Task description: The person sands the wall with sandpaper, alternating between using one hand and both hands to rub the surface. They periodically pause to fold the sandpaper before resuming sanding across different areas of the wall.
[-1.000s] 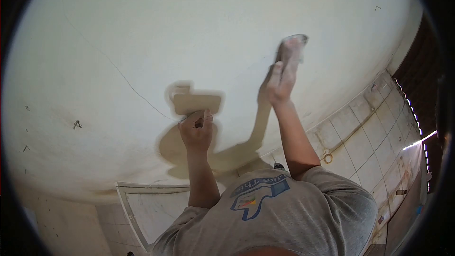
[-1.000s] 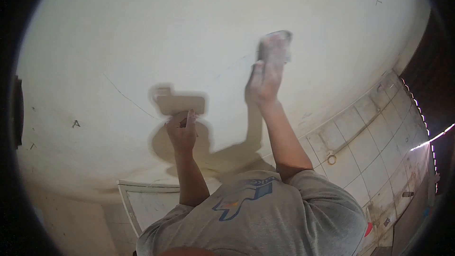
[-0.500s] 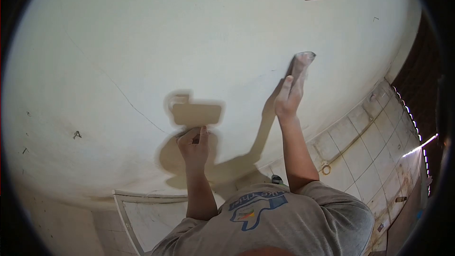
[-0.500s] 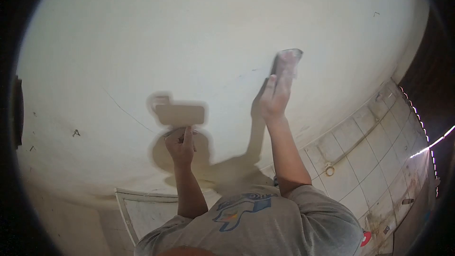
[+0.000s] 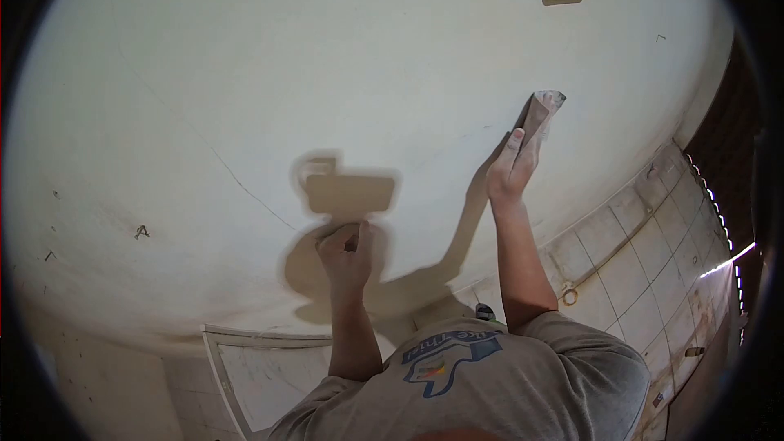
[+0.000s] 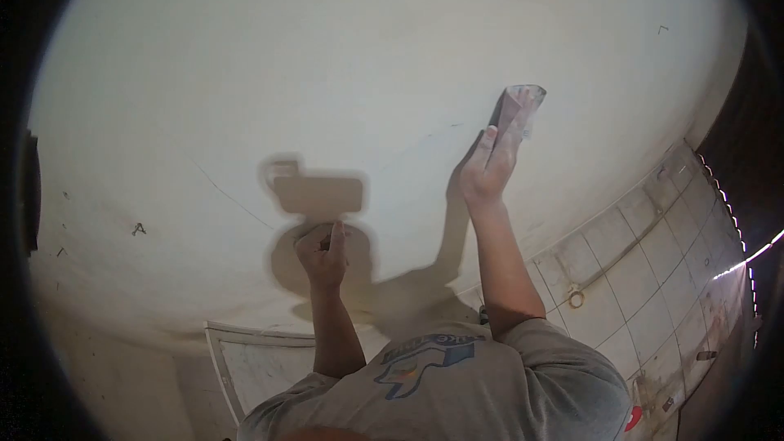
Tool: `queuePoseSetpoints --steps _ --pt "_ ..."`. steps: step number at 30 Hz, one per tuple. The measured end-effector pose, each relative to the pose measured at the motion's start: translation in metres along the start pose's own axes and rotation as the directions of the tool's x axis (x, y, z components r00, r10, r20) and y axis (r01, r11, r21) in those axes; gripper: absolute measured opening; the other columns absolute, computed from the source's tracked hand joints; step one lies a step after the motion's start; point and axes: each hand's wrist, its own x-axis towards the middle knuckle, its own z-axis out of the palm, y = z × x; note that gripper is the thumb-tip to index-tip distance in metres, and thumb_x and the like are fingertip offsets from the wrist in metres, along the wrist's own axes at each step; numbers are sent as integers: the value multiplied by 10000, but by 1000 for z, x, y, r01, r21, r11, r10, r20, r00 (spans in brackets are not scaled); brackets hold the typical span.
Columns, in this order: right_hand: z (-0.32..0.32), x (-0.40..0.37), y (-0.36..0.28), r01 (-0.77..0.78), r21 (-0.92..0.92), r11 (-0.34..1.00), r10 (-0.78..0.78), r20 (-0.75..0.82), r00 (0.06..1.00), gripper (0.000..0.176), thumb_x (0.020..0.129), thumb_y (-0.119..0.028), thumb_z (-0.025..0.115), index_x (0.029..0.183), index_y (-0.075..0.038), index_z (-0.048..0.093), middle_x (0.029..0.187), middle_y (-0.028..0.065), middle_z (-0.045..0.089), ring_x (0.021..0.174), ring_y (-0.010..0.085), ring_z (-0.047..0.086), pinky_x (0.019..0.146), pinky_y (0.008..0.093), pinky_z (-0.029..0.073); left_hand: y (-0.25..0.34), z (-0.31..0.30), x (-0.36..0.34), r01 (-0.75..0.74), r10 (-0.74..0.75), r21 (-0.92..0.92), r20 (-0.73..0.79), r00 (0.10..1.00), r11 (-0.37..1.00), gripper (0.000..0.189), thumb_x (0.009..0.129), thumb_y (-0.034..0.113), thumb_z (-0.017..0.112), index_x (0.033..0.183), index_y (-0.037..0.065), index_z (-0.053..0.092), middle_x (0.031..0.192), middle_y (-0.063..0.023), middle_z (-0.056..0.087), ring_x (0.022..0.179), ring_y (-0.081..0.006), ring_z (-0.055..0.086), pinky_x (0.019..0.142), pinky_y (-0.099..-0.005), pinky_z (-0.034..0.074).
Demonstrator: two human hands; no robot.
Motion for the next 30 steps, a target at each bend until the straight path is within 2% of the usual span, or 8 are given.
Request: queuePoseSetpoints --steps 2,6,9,12,15,19,24,30 --pt "13 -12 -9 42 137 990 -45 18 999 541 978 10 404 1510 106 400 1624 289 314 1521 477 264 1250 502 207 0 1 2 -11 11 -12 -12 1000 1000 256 981 93 665 758 -20 719 564 -8 601 417 -65 505 412 -254 372" --pt "4 -45 4 319 -64 945 -293 259 920 601 896 18 482 1492 87 452 1576 293 401 1506 467 317 1237 567 219 -12 0 -1 -23 22 -15 -40 999 1000 272 987 104 667 755 -26 722 547 -7 582 410 -62 491 416 -241 353" --pt "-10 -29 34 311 -140 940 -286 173 943 562 934 20 441 1490 103 445 1593 283 385 1513 452 310 1245 534 218 -16 3 1 -54 52 -37 -54 997 998 282 988 106 668 745 -25 726 543 1 574 407 -56 475 423 -239 340" --pt "-8 10 17 21 56 998 -17 -81 997 519 976 17 395 1482 125 434 1600 282 371 1522 431 299 1255 493 201 -8 3 2 -58 58 -11 -47 997 998 291 991 107 666 738 -20 730 535 12 564 410 -49 464 432 -244 336" --pt "3 15 1 62 3 998 -62 -65 996 496 1005 13 360 1481 142 416 1613 288 341 1532 413 279 1262 461 179 -4 5 2 -76 76 3 -50 996 997 288 991 108 667 740 -18 735 520 19 551 414 -47 463 438 -250 338" --pt "19 -29 -27 275 70 959 -283 159 946 531 954 -34 464 1462 120 463 1560 324 401 1494 518 296 1245 548 195 -14 4 3 -50 50 19 -48 998 999 283 988 114 672 746 -14 742 499 14 542 412 -52 475 437 -252 342" --pt "-3 -25 17 381 -70 922 -356 240 903 534 955 -19 460 1472 116 449 1572 311 393 1504 469 311 1243 530 221 -7 4 3 37 -38 -7 -61 997 999 287 907 58 700 641 -16 622 490 -39 495 455 -99 402 494 -298 333" --pt "-6 9 20 -34 -126 991 33 -10 999 473 1022 13 395 1472 160 403 1573 298 400 1518 376 332 1237 404 242 3 7 4 -8 5 -51 -61 998 999 291 987 117 663 741 -14 746 505 11 545 410 -59 482 428 -244 337"
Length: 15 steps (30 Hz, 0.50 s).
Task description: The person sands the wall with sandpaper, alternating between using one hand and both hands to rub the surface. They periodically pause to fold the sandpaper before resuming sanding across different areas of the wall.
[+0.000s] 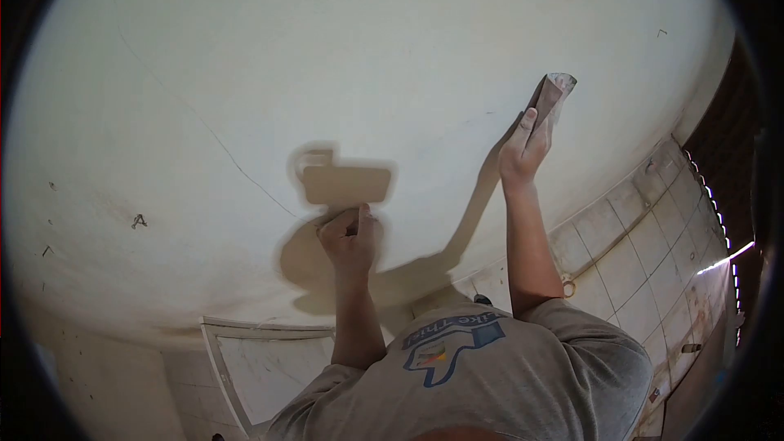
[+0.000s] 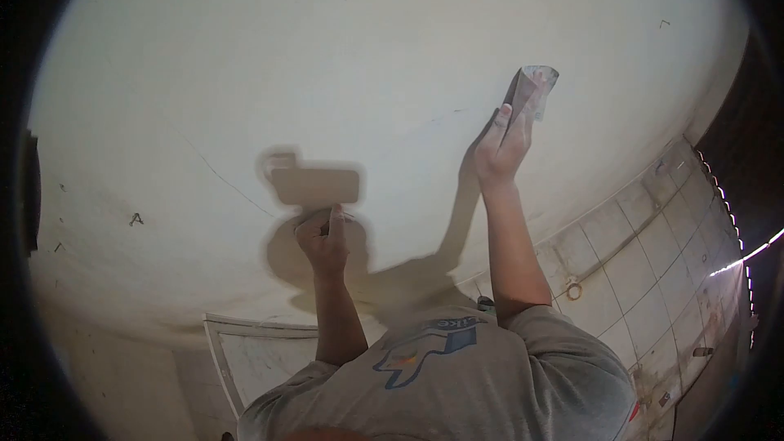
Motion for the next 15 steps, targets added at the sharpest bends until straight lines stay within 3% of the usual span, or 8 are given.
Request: queuePoseSetpoints --steps 3,5,7,10,13,15 --pt "11 -12 -33 100 184 978 -107 24 994 507 1002 -24 427 1492 108 423 1599 304 354 1525 445 280 1253 479 197 -1 0 0 12 -12 -3 -13 1000 1000 299 985 116 661 732 -19 745 520 5 558 408 -60 478 428 -240 344" --pt "8 -30 -42 250 200 947 -285 166 944 548 939 -3 480 1480 83 469 1565 310 405 1509 477 300 1247 531 204 -7 0 -1 19 -19 -1 -17 1000 1000 301 984 116 661 729 -21 744 527 4 560 405 -60 469 428 -239 347" --pt "5 -37 -32 349 152 925 -377 246 893 575 916 9 495 1487 76 465 1560 299 420 1501 474 318 1246 536 213 -11 0 0 -4 4 4 -20 1000 1000 300 983 117 662 731 -23 745 531 4 556 401 -61 457 428 -237 348" --pt "-6 -19 -2 383 14 924 -379 176 908 543 953 7 476 1490 83 453 1579 282 404 1498 458 333 1245 509 229 1 -3 -1 133 -133 -10 2 991 991 253 930 88 690 702 -22 702 530 -45 585 482 -92 486 520 -275 381" --pt "-5 -2 -5 35 124 992 -35 -6 999 463 1016 -2 434 1458 134 449 1558 293 426 1496 430 348 1228 424 260 -2 -1 1 72 -72 15 -13 997 997 246 923 94 695 705 -19 712 533 -61 603 484 -97 502 525 -280 387" --pt "-2 -3 0 14 53 999 -15 21 1000 447 1039 -19 447 1460 131 440 1568 297 405 1514 399 326 1229 390 255 -4 0 0 -2 2 24 -14 1000 1000 279 968 97 659 726 -21 735 511 -14 553 430 -76 486 440 -264 360"
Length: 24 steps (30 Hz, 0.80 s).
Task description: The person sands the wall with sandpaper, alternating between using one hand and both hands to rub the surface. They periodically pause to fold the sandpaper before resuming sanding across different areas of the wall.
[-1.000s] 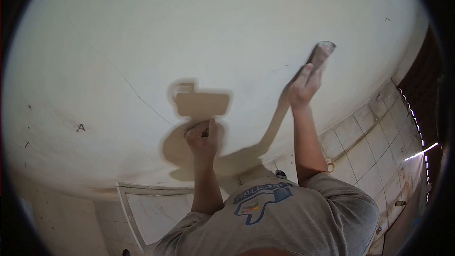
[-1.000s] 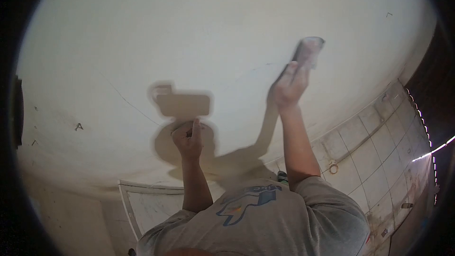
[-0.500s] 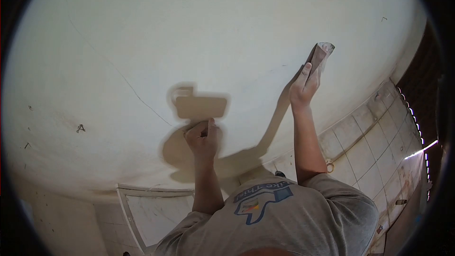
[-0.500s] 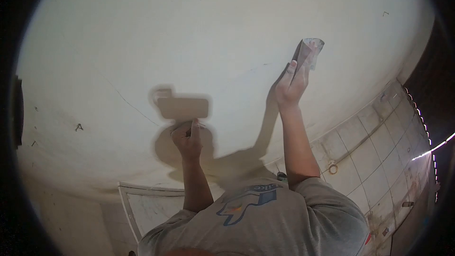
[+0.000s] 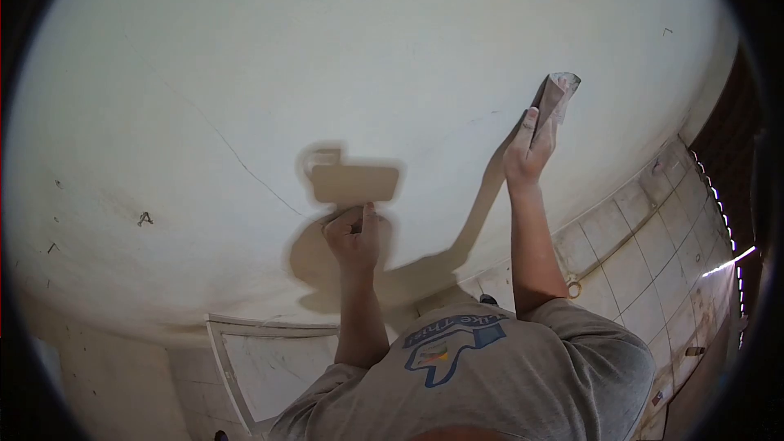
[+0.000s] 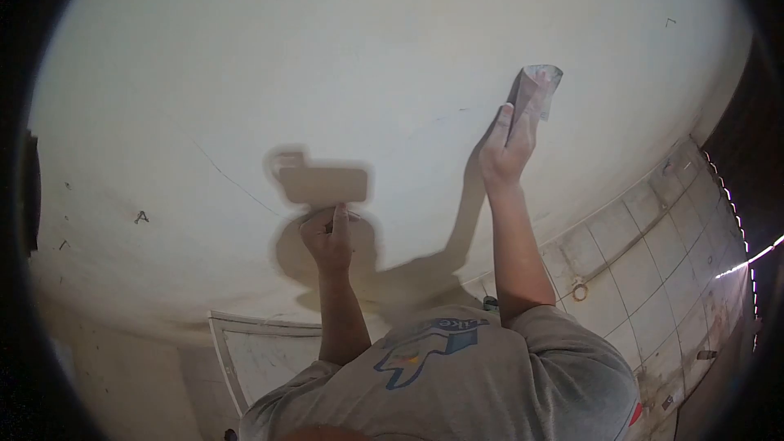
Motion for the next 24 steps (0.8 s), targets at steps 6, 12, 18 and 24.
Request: queuePoseSetpoints --steps 6,12,18,24 --pt "17 -38 -35 375 78 924 -382 251 889 546 918 21 531 1462 61 511 1553 278 443 1495 447 350 1240 551 218 -2 3 0 16 -16 -8 -12 1000 1000 301 988 106 646 732 -17 745 488 14 526 400 -64 469 400 -255 331" --pt "10 -19 12 297 14 955 -297 5 955 572 879 43 519 1448 97 506 1550 293 439 1500 467 326 1233 541 238 2 3 2 -19 20 37 -16 1000 999 321 983 101 646 695 -2 743 467 12 520 398 -67 468 415 -263 331" --pt "21 -20 -39 245 -1 969 -245 -3 969 573 874 41 535 1445 80 519 1540 287 455 1490 481 336 1223 554 252 7 5 -1 27 -24 90 -35 999 996 322 962 94 657 663 9 743 455 2 520 389 -77 460 443 -284 358" --pt "11 -44 -9 421 -33 906 -406 206 890 558 906 -38 517 1459 33 530 1556 265 448 1484 487 342 1215 558 262 7 6 2 -18 22 85 -48 999 996 331 966 112 660 661 10 741 456 2 526 383 -76 452 443 -285 356"
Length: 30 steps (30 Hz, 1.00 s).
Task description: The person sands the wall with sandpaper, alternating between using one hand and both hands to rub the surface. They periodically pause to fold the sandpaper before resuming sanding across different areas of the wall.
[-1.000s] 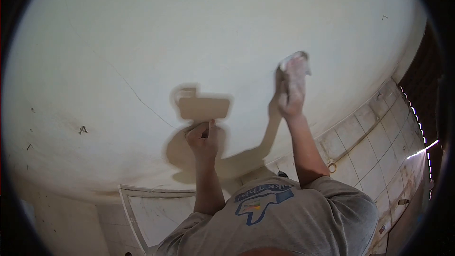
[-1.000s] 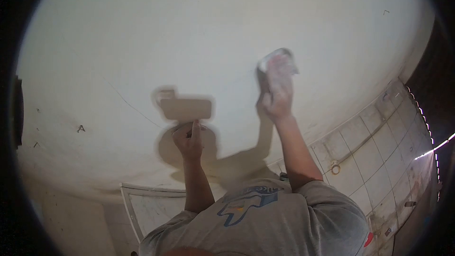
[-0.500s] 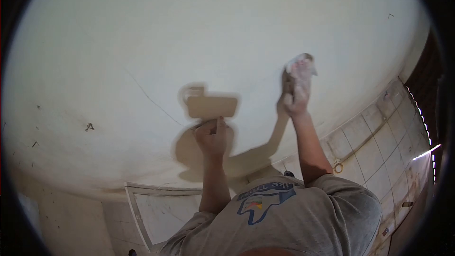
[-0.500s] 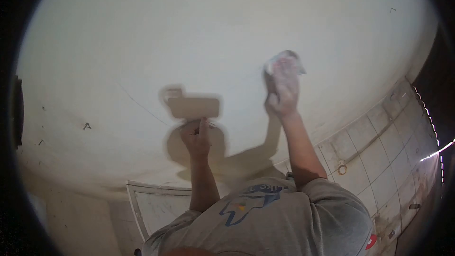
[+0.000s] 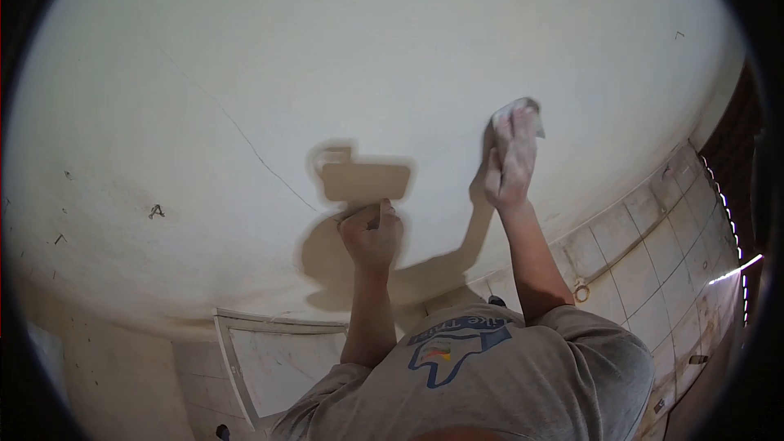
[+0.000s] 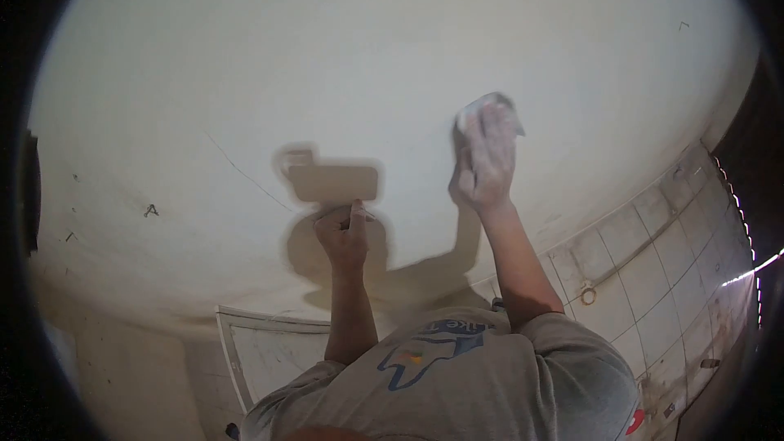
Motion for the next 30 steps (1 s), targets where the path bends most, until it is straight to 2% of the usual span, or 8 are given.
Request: queuePoseSetpoints --steps 6,10,12,15,18,21,24,30 --pt "-14 39 9 -137 -104 985 121 -148 982 568 938 -2 501 1499 71 457 1610 257 375 1531 471 252 1234 535 214 -2 -4 -2 120 -120 2 52 991 993 259 912 83 697 672 -14 720 502 -60 589 426 -121 499 494 -310 403" --pt "-8 60 -30 8 89 996 -9 8 1000 550 942 22 491 1489 73 469 1593 246 412 1524 468 272 1238 541 210 4 -8 0 79 -79 17 55 995 997 238 885 74 715 666 -21 698 518 -95 599 446 -146 517 512 -325 416" --pt "-5 52 -40 -23 125 992 10 100 995 535 949 28 471 1483 77 474 1591 240 417 1522 467 282 1233 549 218 2 -7 0 53 -55 41 44 998 998 241 880 67 711 657 -22 686 518 -100 593 448 -156 518 513 -327 416" --pt "-15 43 -21 41 93 995 -41 -8 999 524 974 18 447 1492 100 440 1582 267 413 1520 456 290 1235 520 230 -1 -7 -1 57 -58 32 53 997 998 236 872 59 702 652 -24 678 523 -111 589 453 -185 533 524 -335 431" --pt "-9 47 2 -187 152 970 221 -252 942 497 994 -51 436 1466 94 483 1551 277 448 1514 445 307 1244 519 218 3 -6 0 34 -33 -18 39 999 999 225 862 43 692 650 -28 670 531 -121 588 465 -210 556 542 -347 456" --pt "-19 74 3 -220 7 975 215 -245 945 490 1008 -29 404 1466 142 444 1559 283 433 1525 439 283 1249 497 200 4 -7 1 4 -4 -12 33 999 1000 218 859 41 684 655 -32 665 538 -127 590 479 -221 576 557 -354 475" --pt "-9 84 -11 -140 339 930 236 -261 936 493 1002 -32 423 1455 164 438 1557 296 426 1520 442 294 1249 503 197 7 -5 3 -73 73 2 3 997 997 228 868 61 675 661 -33 663 545 -125 597 486 -223 581 558 -357 477" --pt "-2 26 -17 9 128 992 -4 -37 999 534 1020 -44 356 1510 168 338 1591 295 374 1521 427 293 1244 460 205 12 -10 2 13 -13 6 54 998 1000 263 886 92 656 653 -27 647 549 -122 599 477 -230 567 540 -362 464"
